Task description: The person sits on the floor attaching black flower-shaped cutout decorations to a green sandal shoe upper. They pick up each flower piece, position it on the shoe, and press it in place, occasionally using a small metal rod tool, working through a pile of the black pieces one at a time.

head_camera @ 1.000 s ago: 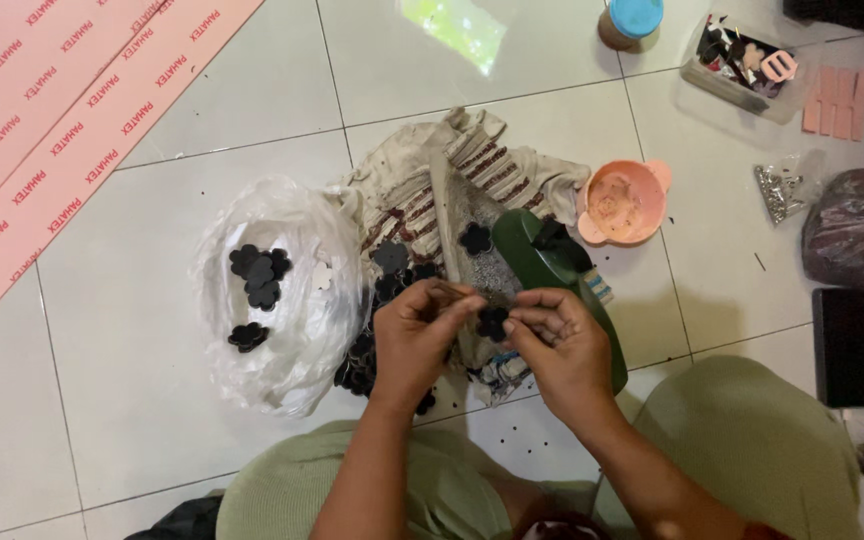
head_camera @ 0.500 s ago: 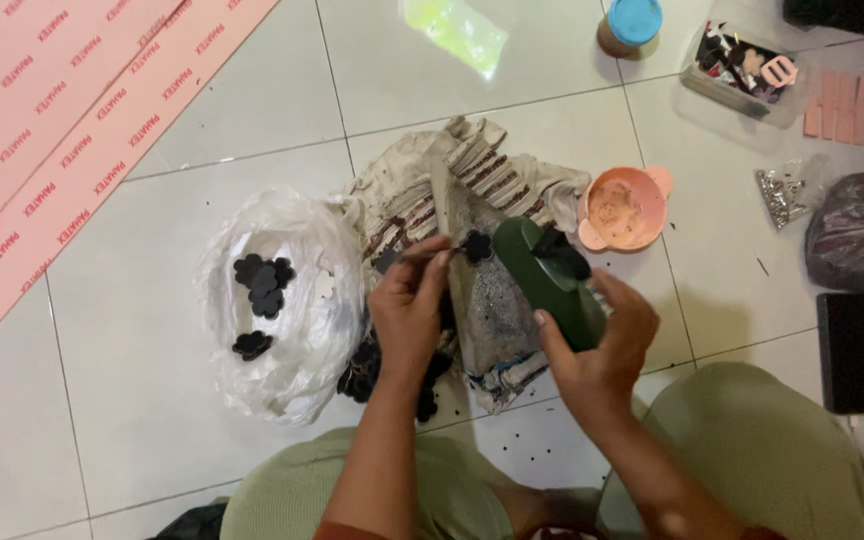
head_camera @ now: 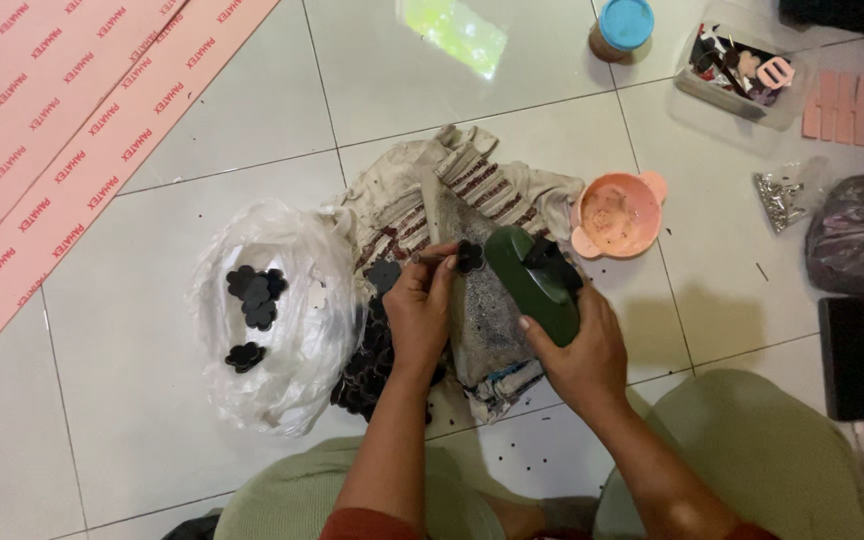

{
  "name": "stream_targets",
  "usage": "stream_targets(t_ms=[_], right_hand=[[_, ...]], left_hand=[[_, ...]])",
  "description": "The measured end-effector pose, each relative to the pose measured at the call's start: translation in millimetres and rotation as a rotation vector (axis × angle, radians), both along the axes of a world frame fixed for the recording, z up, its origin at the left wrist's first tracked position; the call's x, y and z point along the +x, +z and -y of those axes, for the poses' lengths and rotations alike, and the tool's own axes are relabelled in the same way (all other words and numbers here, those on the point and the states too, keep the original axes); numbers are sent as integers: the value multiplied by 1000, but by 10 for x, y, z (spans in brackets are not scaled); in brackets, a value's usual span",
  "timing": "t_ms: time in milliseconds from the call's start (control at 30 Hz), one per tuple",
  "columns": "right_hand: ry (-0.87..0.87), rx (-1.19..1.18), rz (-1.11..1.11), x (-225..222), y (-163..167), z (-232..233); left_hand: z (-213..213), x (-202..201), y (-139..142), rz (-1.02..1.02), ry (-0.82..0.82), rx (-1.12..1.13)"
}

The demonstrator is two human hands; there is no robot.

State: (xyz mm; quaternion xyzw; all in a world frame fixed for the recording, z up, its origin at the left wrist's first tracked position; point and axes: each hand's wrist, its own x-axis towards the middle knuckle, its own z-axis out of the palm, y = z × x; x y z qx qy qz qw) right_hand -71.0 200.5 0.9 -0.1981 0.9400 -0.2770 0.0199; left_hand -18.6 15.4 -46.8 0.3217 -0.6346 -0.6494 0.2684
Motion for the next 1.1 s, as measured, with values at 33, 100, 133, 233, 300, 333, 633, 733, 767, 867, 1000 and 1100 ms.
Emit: stream_targets(t_ms=[33,100,133,233,300,333,633,733,767,867,1000,1100], right_hand=[[-10,11,14,-1,-8,-6],[-9,25,1,0,-24,-14],[-8,32,-5,4,-30,-15],[17,-20,-27,12,-15,8],[-17,33,40,-2,42,30],[-32,59,75,-19,82,41],[3,245,371,-114,289,-64],[13,211,207,-120,318,-124],[-13,183,216,-122,367,-143],[-74,60,229,-94,694,-270],[79,-613,211,96,1103,-283],[234,-982,224,161,1008,-36]], left_hand=[[-1,0,1,18,0,9],[-2,5,14,54,-4,28],[0,5,26,47,-7,31],[2,-1,94,42,-19,-13],[0,-6,164,61,-25,-120],[-12,-8,204,91,-34,-193],[-42,-95,450,246,-157,-520],[-53,-77,464,280,-180,-574],[-58,-73,461,273,-180,-616],[-76,-71,434,279,-183,-642],[-66,-84,369,262,-208,-622],[-78,-65,314,214,-194,-673]])
